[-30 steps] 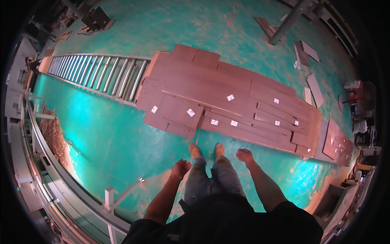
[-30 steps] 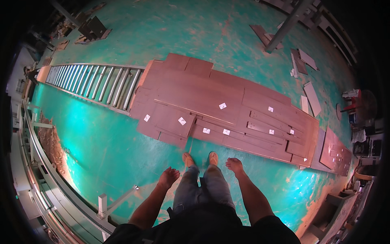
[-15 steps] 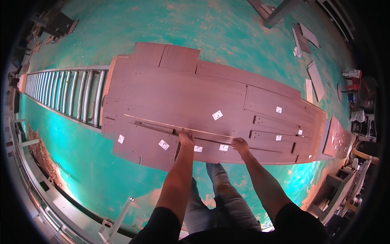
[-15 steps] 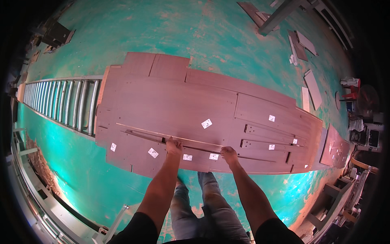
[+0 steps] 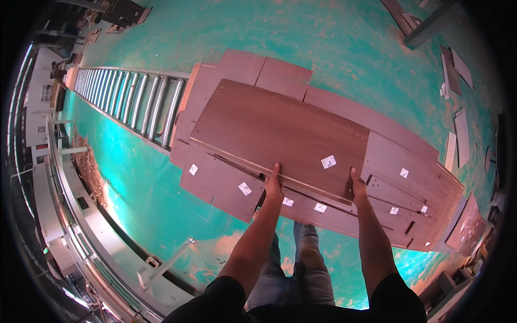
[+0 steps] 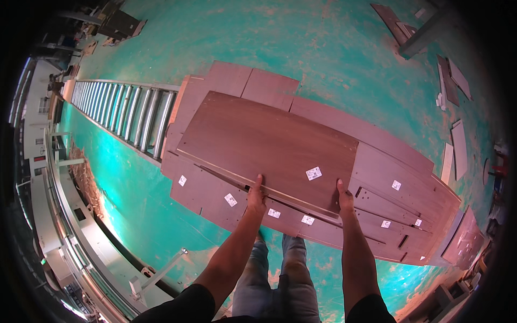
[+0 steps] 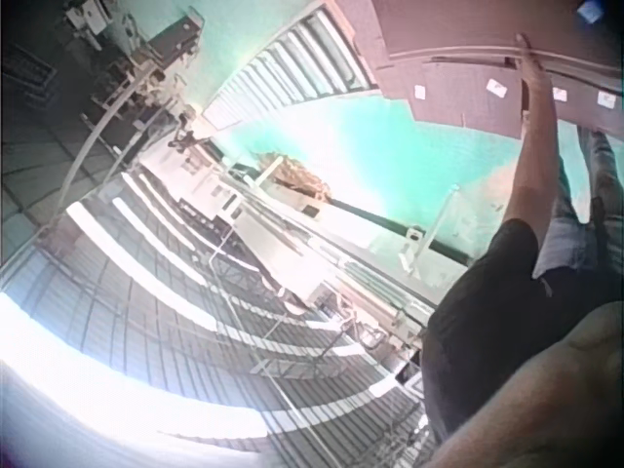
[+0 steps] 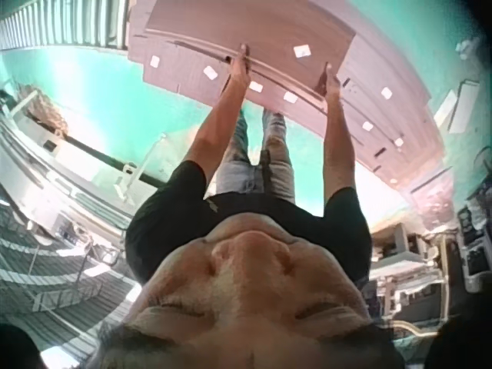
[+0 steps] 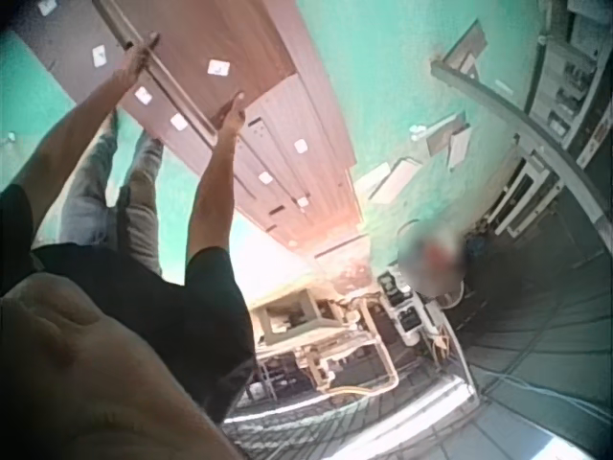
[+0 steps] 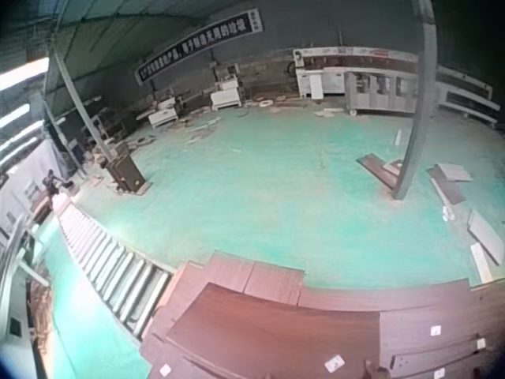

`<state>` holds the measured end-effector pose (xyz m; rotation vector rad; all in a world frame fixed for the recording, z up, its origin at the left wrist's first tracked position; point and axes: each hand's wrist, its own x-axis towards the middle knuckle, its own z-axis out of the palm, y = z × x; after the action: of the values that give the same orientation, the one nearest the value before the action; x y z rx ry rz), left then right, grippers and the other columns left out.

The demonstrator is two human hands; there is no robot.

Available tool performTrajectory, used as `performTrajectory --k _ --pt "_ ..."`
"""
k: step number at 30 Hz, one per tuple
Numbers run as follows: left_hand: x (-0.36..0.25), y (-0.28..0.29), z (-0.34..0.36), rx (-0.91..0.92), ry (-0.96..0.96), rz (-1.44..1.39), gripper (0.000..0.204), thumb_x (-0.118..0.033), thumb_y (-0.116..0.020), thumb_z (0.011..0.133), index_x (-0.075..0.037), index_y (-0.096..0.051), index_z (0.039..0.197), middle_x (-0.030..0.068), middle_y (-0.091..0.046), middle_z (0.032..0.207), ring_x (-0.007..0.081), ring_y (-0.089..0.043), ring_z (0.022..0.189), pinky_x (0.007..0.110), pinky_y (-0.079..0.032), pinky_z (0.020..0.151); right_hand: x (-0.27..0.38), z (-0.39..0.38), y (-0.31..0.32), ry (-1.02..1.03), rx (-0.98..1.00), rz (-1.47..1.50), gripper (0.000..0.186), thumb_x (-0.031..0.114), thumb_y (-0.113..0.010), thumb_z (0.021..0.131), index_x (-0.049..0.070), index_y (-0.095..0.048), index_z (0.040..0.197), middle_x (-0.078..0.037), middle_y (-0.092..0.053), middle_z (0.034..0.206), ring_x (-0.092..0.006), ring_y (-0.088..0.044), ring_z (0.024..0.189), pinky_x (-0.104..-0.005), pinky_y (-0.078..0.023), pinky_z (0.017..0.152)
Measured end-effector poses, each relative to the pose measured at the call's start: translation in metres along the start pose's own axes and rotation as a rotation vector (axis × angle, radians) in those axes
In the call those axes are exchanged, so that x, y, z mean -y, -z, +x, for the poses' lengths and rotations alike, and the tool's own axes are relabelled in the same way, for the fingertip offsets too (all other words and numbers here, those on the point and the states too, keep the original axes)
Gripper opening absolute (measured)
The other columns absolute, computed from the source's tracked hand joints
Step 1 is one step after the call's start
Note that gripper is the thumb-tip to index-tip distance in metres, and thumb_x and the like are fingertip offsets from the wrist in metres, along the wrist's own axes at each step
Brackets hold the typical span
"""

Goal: The person selects wood panels from a stack, places them one at a time onto a large edge-banding machine, and monitors the machine as it processes the edge of each panel.

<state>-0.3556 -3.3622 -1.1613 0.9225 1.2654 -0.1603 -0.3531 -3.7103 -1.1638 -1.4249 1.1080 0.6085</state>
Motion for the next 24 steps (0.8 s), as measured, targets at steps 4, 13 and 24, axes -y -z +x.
performTrajectory --k 4,13,24 --pt "-0.067 -0.012 -0.046 0.305 0.01 -0.194 0.054 -0.025 -0.083 0.092 -0.005 -0.06 0.136 0.0064 -0.069 0.132 0.0203 -0.069 0.107 0.038 -0.057 0.096 0.0 -0.053 0.002 -0.007 0.05 0.028 0.09 0.065 -0.074 0.091 -0.007 -0.057 0.143 -0.017 -0.066 0.137 -0.0264 -0.064 0.121 -0.0374 -0.053 0.103" --pt "-0.17 0.066 -0.155 0.289 -0.414 0.126 0.034 -0.013 -0.077 0.09 0.004 -0.073 0.12 0.0137 -0.077 0.112 0.0231 -0.073 0.098 0.036 -0.057 0.09 -0.081 -0.232 -0.067 -0.04 0.121 0.122 0.092 0.075 -0.061 0.094 -0.008 -0.06 0.134 -0.016 -0.068 0.125 -0.0272 -0.069 0.108 -0.0384 -0.058 0.09" --pt "-0.184 0.311 -0.542 0.108 -0.695 0.279 0.028 -0.023 -0.073 0.1 0.0 -0.074 0.116 0.0013 -0.072 0.092 0.0084 -0.065 0.08 0.028 -0.053 0.068 0.002 -0.333 -0.118 0.537 0.866 -0.206 0.07 0.054 -0.054 0.108 0.003 -0.043 0.154 -0.015 -0.056 0.147 -0.0245 -0.054 0.134 -0.0412 -0.043 0.113"
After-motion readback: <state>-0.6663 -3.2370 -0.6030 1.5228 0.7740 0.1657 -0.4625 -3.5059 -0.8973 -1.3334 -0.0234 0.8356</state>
